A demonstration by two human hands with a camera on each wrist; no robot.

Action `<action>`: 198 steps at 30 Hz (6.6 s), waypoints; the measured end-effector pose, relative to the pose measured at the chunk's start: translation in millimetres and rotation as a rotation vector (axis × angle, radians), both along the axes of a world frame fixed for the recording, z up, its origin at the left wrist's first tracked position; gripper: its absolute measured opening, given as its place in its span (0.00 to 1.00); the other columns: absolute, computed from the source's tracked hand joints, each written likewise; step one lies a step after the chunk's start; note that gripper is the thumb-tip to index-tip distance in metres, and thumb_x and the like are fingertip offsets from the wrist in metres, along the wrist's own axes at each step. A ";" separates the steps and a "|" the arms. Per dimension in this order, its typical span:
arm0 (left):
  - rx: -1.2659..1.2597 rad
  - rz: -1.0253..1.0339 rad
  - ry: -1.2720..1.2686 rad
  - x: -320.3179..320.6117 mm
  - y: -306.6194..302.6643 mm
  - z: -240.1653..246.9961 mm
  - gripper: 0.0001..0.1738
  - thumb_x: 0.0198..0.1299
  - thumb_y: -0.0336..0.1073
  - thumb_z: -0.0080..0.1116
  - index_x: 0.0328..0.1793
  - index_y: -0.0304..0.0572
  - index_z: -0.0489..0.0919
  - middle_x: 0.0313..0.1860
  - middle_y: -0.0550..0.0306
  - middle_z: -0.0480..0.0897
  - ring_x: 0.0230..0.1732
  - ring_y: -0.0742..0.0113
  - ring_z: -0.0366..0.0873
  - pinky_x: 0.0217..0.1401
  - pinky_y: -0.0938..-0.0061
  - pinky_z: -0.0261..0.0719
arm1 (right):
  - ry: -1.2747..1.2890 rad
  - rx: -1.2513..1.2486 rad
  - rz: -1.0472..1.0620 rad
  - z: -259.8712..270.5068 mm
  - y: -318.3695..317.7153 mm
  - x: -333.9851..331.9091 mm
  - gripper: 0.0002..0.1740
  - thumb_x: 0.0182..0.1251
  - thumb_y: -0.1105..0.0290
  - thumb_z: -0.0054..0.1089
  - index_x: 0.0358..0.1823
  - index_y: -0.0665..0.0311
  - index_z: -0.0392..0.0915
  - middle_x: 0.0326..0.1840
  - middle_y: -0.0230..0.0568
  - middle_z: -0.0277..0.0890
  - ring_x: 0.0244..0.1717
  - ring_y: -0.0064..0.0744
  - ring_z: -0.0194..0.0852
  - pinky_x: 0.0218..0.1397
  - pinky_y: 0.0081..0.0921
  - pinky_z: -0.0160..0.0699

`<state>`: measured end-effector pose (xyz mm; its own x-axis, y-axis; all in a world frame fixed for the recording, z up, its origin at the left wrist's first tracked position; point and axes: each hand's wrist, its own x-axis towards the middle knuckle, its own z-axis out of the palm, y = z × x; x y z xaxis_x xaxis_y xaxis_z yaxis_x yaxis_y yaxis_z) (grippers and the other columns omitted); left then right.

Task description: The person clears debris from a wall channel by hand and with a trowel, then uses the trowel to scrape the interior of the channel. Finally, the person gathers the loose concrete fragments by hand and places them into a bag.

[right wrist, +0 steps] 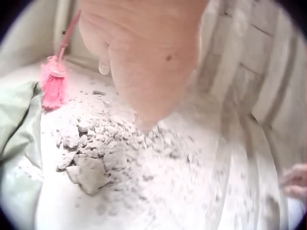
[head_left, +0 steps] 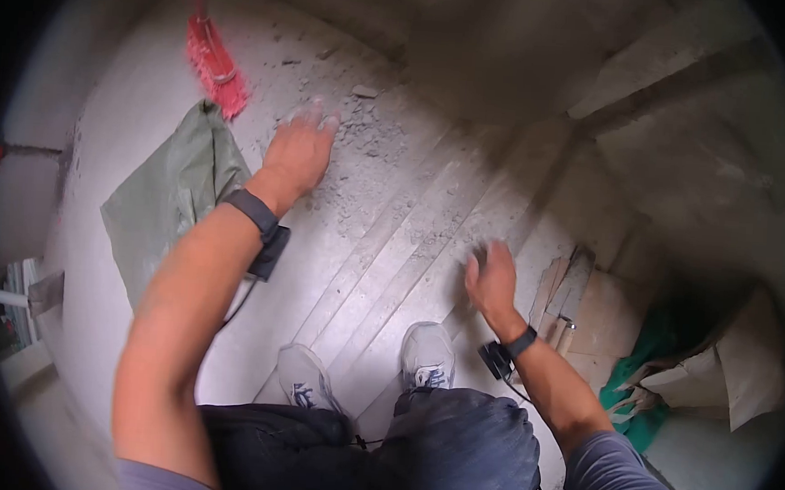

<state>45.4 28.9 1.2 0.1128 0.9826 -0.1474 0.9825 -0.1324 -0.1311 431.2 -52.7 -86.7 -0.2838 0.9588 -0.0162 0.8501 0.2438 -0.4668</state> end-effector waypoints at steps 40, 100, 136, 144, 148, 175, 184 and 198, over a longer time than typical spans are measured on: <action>-0.433 0.102 -0.515 -38.7 -124.8 -39.9 0.21 0.58 0.41 0.63 0.54 0.35 0.82 0.53 0.38 0.82 0.57 0.41 0.79 0.62 0.54 0.76 | -0.006 0.042 -0.261 -36.3 -18.6 -98.7 0.41 0.72 0.61 0.51 0.73 0.87 0.49 0.79 0.75 0.44 0.82 0.66 0.38 0.84 0.44 0.37; -0.679 1.333 -1.233 204.4 -116.0 -68.0 0.28 0.59 0.38 0.47 0.59 0.19 0.77 0.61 0.25 0.77 0.64 0.35 0.76 0.64 0.55 0.75 | -0.185 -0.158 0.224 5.3 63.8 -57.1 0.24 0.68 0.64 0.51 0.56 0.79 0.73 0.61 0.67 0.73 0.65 0.64 0.67 0.74 0.50 0.60; -0.330 1.796 -2.144 207.5 -122.4 -91.2 0.13 0.68 0.43 0.53 0.43 0.42 0.80 0.34 0.64 0.79 0.35 0.72 0.76 0.33 0.75 0.72 | 0.027 -0.421 0.472 9.2 24.8 -84.1 0.09 0.53 0.72 0.59 0.28 0.73 0.81 0.32 0.62 0.77 0.38 0.64 0.76 0.48 0.49 0.76; 0.281 1.205 -1.971 113.1 -76.8 -71.9 0.14 0.72 0.37 0.46 0.35 0.38 0.77 0.28 0.59 0.77 0.25 0.71 0.71 0.28 0.73 0.70 | 0.352 -0.100 0.507 21.2 84.2 -185.0 0.11 0.60 0.70 0.57 0.39 0.72 0.77 0.36 0.63 0.75 0.40 0.64 0.73 0.46 0.52 0.73; 0.536 1.571 -2.085 84.4 -65.8 -60.7 0.16 0.71 0.40 0.47 0.40 0.34 0.79 0.31 0.51 0.82 0.31 0.63 0.81 0.36 0.72 0.80 | 0.340 0.142 0.221 9.1 103.3 -181.2 0.14 0.62 0.71 0.54 0.46 0.74 0.73 0.43 0.64 0.75 0.45 0.65 0.74 0.53 0.52 0.73; -0.415 1.679 -1.784 188.4 -150.7 -133.3 0.22 0.65 0.45 0.51 0.43 0.29 0.81 0.38 0.47 0.84 0.35 0.56 0.82 0.35 0.62 0.80 | -0.214 -0.158 0.639 -8.9 -40.5 -78.9 0.14 0.58 0.66 0.53 0.36 0.68 0.82 0.46 0.49 0.78 0.50 0.50 0.70 0.58 0.43 0.70; -0.005 1.698 -2.276 152.6 -116.1 -73.5 0.20 0.70 0.42 0.46 0.53 0.28 0.75 0.45 0.49 0.82 0.48 0.58 0.81 0.50 0.68 0.83 | 0.363 -0.251 0.178 20.5 6.7 -111.5 0.09 0.60 0.73 0.57 0.39 0.70 0.81 0.36 0.61 0.77 0.40 0.61 0.76 0.47 0.48 0.75; -0.211 0.826 -1.067 197.3 -171.4 -92.7 0.18 0.58 0.36 0.56 0.49 0.32 0.84 0.41 0.32 0.85 0.47 0.38 0.84 0.54 0.55 0.80 | -0.040 -0.051 0.419 17.8 -8.6 -2.5 0.35 0.71 0.59 0.56 0.71 0.75 0.60 0.74 0.67 0.58 0.75 0.66 0.54 0.79 0.45 0.56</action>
<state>242.7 -142.5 -91.5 -0.3388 0.7886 -0.5132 0.3948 0.6143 0.6832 428.7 -61.4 -68.8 -0.6473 0.7581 -0.0792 0.6999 0.5500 -0.4557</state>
